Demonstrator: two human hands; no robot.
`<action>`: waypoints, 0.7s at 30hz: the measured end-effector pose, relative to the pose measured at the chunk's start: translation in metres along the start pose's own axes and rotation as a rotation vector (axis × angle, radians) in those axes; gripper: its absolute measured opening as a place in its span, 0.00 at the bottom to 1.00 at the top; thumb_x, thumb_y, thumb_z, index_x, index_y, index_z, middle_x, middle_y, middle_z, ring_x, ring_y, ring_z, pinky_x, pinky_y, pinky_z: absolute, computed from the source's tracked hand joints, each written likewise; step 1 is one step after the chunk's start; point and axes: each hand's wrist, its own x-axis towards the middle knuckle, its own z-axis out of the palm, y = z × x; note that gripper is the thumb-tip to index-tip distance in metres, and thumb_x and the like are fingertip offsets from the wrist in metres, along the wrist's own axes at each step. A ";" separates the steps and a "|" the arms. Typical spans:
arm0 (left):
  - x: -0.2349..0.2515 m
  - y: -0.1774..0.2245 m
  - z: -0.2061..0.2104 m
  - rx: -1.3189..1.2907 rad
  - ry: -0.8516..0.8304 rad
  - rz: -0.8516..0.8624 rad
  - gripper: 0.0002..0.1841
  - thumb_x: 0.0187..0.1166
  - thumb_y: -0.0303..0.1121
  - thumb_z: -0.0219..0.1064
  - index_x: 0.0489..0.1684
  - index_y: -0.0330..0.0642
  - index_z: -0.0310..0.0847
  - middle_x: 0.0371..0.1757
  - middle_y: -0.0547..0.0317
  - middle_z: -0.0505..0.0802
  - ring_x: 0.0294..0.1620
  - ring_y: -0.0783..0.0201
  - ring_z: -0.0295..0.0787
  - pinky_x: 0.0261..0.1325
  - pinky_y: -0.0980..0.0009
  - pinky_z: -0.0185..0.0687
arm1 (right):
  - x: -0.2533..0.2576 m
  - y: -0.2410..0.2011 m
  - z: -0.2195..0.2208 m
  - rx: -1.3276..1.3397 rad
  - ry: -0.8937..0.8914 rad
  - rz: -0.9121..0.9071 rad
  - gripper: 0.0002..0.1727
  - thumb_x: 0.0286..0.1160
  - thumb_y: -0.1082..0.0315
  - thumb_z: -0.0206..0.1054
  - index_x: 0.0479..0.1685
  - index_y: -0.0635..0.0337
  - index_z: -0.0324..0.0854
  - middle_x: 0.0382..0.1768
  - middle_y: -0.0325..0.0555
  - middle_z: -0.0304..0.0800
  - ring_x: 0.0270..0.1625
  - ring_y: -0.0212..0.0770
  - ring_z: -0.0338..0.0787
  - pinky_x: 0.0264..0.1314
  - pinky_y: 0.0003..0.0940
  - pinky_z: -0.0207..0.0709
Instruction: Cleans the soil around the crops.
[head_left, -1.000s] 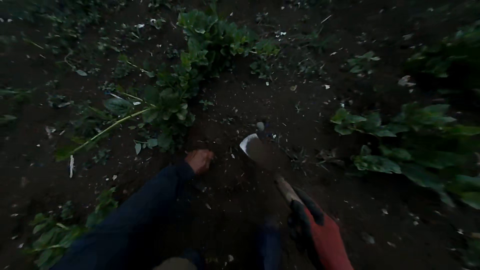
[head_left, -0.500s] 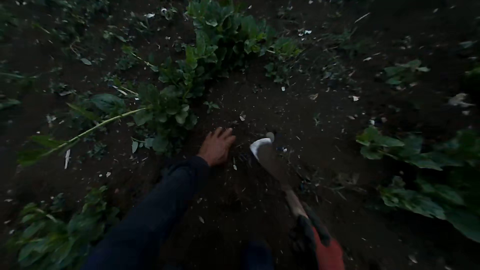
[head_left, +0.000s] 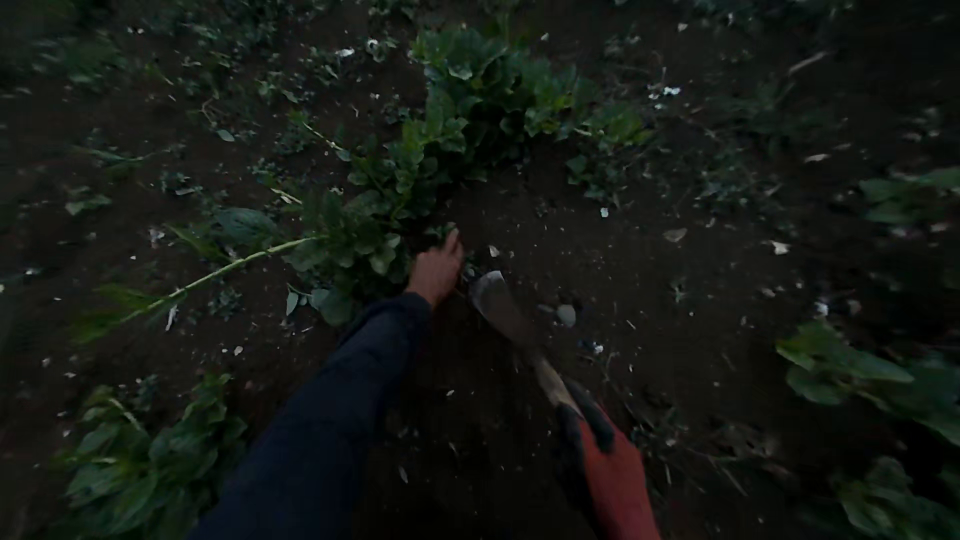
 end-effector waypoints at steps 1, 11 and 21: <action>0.012 -0.008 0.000 0.006 -0.033 -0.117 0.30 0.83 0.26 0.64 0.87 0.42 0.67 0.92 0.46 0.66 0.53 0.35 0.92 0.50 0.40 0.88 | 0.018 -0.006 0.017 -0.024 -0.014 -0.016 0.24 0.88 0.60 0.58 0.80 0.52 0.77 0.50 0.53 0.92 0.40 0.45 0.92 0.42 0.48 0.87; -0.098 -0.002 -0.002 -0.109 -0.394 0.203 0.17 0.88 0.28 0.57 0.71 0.38 0.79 0.70 0.34 0.85 0.63 0.31 0.87 0.59 0.34 0.84 | -0.015 -0.011 0.006 -0.133 0.008 -0.057 0.26 0.87 0.63 0.59 0.82 0.60 0.72 0.53 0.62 0.91 0.42 0.53 0.94 0.46 0.57 0.88; -0.257 -0.018 0.036 -0.269 -0.994 0.294 0.38 0.79 0.54 0.72 0.88 0.50 0.67 0.88 0.38 0.70 0.88 0.27 0.59 0.76 0.19 0.58 | 0.094 -0.088 0.098 -0.235 -0.116 -0.174 0.26 0.90 0.57 0.56 0.83 0.54 0.74 0.67 0.60 0.87 0.68 0.55 0.88 0.74 0.56 0.76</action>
